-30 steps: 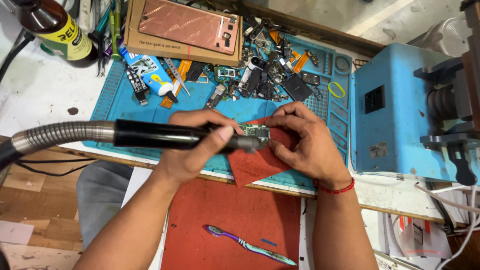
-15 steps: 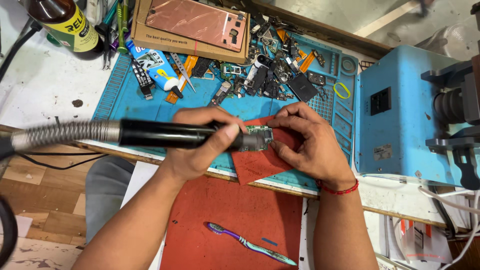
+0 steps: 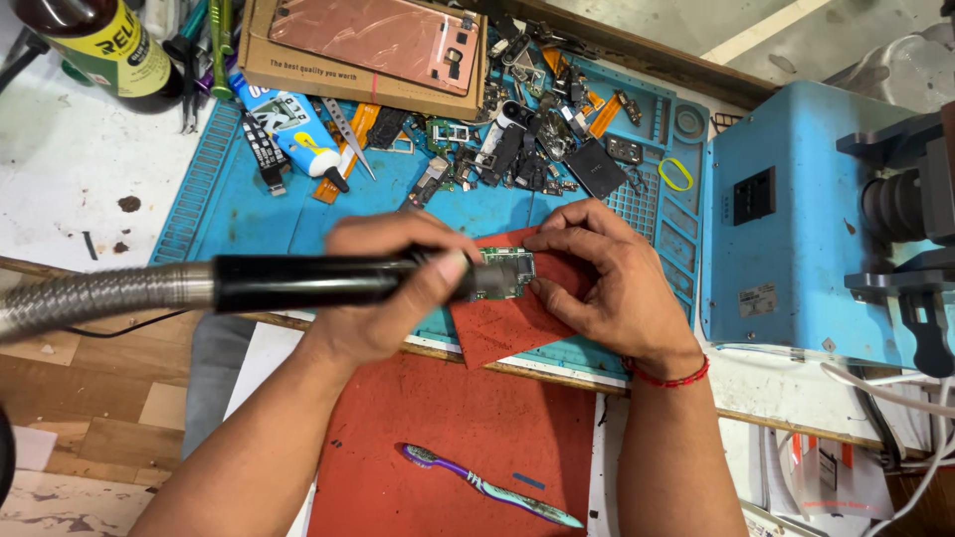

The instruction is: The person uses a heat gun to apply heat to a small circuit board held on a red mat by hand.

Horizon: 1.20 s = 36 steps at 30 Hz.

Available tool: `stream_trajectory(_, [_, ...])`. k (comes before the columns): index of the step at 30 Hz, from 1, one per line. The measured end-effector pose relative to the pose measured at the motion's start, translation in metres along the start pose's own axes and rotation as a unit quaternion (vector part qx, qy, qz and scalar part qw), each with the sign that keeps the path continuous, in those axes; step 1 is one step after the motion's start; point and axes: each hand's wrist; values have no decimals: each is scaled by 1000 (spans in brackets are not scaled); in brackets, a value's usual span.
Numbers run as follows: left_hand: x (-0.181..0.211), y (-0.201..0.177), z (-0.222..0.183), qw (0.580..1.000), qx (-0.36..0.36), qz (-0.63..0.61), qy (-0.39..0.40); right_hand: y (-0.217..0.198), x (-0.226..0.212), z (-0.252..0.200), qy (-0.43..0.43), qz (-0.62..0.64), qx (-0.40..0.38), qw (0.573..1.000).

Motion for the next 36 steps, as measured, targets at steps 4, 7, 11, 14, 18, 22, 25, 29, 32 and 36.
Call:
stream_trajectory(4, [-3,-2,0,997,59,-14,-47,0,1,-1,2,-1,-3,1000])
stream_trajectory(7, [-4,-1,2,998,28,2,-49,-1,0,1,7,-4,-1,1000])
stream_trajectory(11, [-4,2,0,996,70,-3,-58,-1,-2,0,9,-4,-1,1000])
stream_trajectory(14, [-4,2,-1,1000,21,12,-18,-1,-2,-1,8,-9,-2,1000])
stream_trajectory(18, [-4,-2,-1,993,92,-46,-63,-1,-1,0,3,-8,-3,1000])
stream_trajectory(22, [-5,-1,0,996,67,-42,-51,0,-2,0,10,-1,-9,1000])
stream_trajectory(25, [-7,1,0,993,105,-15,-42,0,-1,0,14,7,-11,1000])
stream_trajectory(29, [-6,0,-4,998,57,-2,-27,2,1,0,20,32,-14,999])
stream_trajectory(32, [-7,-5,-3,995,70,-60,-22,2,3,-1,38,27,-11,999])
stream_trajectory(36, [-9,-4,-3,998,22,-39,-43,2,3,-1,35,22,-9,999])
Point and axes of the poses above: each hand's wrist, its own z-axis towards the middle knuckle, its own y-axis out of the palm, x = y × z, and after that the axes turned 12 degrees about -z, right-handed
